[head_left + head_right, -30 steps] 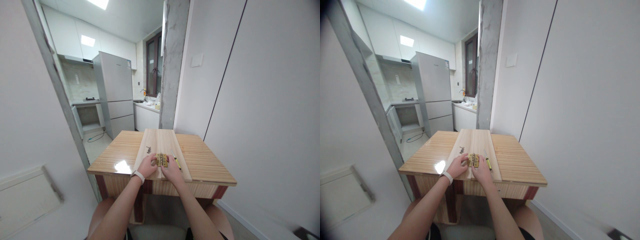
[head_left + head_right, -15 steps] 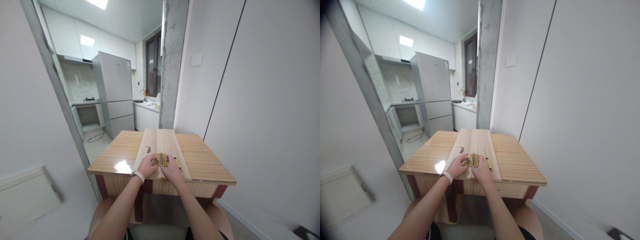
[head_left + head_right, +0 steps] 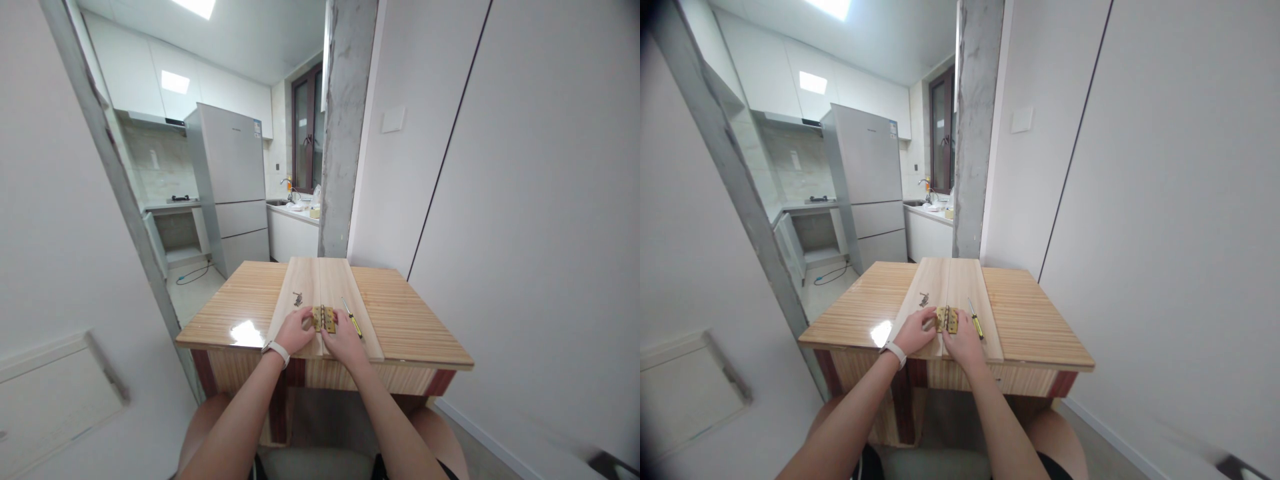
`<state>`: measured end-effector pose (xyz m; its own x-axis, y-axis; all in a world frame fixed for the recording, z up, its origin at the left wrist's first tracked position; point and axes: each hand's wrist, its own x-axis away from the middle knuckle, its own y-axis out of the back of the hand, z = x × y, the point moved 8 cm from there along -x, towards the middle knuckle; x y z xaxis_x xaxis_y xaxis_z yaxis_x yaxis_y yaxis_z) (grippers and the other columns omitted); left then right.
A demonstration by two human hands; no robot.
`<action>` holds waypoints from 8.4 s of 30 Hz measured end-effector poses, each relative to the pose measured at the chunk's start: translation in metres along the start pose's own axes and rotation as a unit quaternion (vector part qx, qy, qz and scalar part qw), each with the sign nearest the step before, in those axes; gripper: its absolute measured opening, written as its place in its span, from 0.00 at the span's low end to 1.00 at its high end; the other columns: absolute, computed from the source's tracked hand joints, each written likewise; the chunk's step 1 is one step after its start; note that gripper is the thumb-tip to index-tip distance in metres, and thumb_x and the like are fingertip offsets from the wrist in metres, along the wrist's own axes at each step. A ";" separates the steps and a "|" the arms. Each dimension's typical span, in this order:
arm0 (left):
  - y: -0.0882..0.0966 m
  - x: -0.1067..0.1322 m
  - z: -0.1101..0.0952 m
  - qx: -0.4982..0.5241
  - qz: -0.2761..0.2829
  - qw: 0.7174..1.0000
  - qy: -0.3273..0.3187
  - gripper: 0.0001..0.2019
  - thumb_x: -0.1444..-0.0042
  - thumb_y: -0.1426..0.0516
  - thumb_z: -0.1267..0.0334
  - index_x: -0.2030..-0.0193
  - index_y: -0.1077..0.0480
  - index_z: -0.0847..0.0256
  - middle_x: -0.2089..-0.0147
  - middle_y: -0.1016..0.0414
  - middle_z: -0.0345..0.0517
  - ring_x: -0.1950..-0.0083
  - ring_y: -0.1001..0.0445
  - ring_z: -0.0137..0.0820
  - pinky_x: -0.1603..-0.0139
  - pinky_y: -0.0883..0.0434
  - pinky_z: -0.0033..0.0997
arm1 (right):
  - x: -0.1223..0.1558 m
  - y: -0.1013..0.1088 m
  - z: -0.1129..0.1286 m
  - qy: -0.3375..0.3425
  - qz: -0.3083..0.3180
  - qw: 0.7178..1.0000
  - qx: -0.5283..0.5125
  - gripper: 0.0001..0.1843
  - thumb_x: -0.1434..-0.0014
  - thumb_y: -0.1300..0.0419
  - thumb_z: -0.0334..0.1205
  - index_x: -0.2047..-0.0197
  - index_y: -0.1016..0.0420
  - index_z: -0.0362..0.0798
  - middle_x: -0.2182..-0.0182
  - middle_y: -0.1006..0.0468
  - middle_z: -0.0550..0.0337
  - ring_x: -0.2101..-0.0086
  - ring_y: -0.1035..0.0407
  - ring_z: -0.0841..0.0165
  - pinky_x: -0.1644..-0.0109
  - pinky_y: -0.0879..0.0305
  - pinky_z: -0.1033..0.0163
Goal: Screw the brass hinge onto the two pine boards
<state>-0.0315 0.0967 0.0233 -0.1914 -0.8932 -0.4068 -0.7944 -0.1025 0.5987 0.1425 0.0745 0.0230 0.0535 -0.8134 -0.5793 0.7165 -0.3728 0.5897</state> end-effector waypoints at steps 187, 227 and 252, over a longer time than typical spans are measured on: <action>-0.019 -0.061 0.019 0.020 -0.047 0.997 0.062 0.03 0.42 0.36 0.68 0.66 0.20 0.62 0.67 0.19 0.45 0.66 0.24 0.29 0.60 0.31 0.28 | -0.174 0.037 0.124 0.110 0.218 0.911 0.332 0.15 0.30 0.43 0.45 0.54 0.18 0.47 0.56 0.17 0.45 0.55 0.23 0.59 0.56 0.34 0.62; -0.016 -0.060 0.016 0.013 -0.041 0.996 0.074 0.04 0.41 0.36 0.66 0.67 0.20 0.61 0.67 0.18 0.45 0.65 0.24 0.31 0.59 0.31 0.29 | -0.167 0.037 0.132 0.168 0.228 0.920 0.273 0.16 0.31 0.47 0.31 0.50 0.19 0.49 0.52 0.18 0.51 0.52 0.26 0.63 0.52 0.38 0.65; 0.052 -0.078 -0.070 0.114 -0.172 0.977 -0.054 0.24 0.39 0.37 0.65 0.37 0.34 0.56 0.53 0.20 0.48 0.56 0.21 0.32 0.51 0.25 0.33 | -0.166 0.049 0.108 0.063 0.148 0.962 0.220 0.17 0.28 0.46 0.47 0.54 0.19 0.47 0.58 0.17 0.50 0.55 0.25 0.64 0.51 0.38 0.65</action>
<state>-0.0179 0.1302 0.1347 0.0601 -0.7707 -0.6344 -0.9274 -0.2781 0.2501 0.0934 0.1428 0.2086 0.3142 -0.8625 -0.3967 0.2949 -0.3085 0.9043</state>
